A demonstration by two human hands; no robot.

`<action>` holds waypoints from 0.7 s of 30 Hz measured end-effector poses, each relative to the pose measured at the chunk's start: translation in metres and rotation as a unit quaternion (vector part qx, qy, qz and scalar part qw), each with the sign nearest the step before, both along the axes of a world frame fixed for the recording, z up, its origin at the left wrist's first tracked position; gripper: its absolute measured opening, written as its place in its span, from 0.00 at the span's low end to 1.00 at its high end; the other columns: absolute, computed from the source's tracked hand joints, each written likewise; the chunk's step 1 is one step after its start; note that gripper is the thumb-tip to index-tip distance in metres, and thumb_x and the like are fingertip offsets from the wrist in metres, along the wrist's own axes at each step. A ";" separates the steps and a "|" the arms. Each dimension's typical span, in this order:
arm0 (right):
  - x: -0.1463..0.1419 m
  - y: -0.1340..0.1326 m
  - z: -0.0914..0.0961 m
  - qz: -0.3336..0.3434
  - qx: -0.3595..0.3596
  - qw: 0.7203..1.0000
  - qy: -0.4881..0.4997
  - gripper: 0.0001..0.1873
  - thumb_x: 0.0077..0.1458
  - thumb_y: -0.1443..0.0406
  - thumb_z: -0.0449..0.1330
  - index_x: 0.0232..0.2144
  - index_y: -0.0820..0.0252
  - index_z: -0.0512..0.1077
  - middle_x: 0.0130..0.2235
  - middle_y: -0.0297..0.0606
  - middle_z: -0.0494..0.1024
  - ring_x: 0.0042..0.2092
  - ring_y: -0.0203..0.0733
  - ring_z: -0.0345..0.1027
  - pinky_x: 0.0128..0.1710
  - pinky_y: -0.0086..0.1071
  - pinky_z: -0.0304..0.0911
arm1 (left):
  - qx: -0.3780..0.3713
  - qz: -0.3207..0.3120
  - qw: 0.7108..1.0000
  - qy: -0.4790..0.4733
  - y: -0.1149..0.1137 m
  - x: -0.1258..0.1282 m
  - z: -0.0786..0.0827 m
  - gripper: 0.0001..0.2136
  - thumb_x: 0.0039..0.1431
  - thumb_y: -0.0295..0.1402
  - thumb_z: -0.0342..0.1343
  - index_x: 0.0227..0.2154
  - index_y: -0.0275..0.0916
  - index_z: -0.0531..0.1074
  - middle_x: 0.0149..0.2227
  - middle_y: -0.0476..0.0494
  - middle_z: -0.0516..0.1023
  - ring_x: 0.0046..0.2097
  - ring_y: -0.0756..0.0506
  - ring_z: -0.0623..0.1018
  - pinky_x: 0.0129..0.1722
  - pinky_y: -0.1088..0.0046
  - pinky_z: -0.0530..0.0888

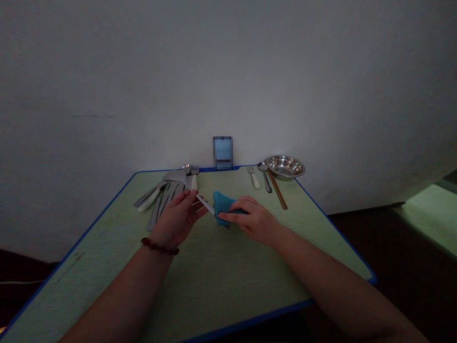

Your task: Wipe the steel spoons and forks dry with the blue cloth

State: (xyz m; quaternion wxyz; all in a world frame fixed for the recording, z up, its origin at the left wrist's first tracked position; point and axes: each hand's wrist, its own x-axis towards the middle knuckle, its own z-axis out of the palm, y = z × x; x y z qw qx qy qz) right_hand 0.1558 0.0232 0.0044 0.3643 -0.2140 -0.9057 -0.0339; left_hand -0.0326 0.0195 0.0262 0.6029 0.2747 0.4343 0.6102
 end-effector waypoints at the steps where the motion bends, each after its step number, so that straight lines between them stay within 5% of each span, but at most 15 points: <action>1: 0.000 0.000 0.000 0.000 -0.001 1.000 0.000 0.16 0.53 0.71 0.47 0.41 0.57 0.69 0.34 0.39 0.69 0.38 0.36 0.58 0.41 0.33 0.60 | -0.001 0.005 1.000 -0.001 0.000 0.000 0.001 0.07 0.51 0.22 0.47 0.22 0.35 0.66 0.22 0.51 0.71 0.25 0.53 0.73 0.26 0.78 0.73; 21: 0.002 0.001 -0.001 -0.003 -0.003 1.000 0.005 0.15 0.54 0.70 0.47 0.41 0.56 0.69 0.34 0.39 0.69 0.38 0.36 0.58 0.40 0.33 0.60 | 0.007 0.030 0.999 -0.015 0.002 -0.001 0.002 0.08 0.53 0.23 0.46 0.22 0.35 0.67 0.22 0.50 0.73 0.25 0.54 0.74 0.26 0.80 0.73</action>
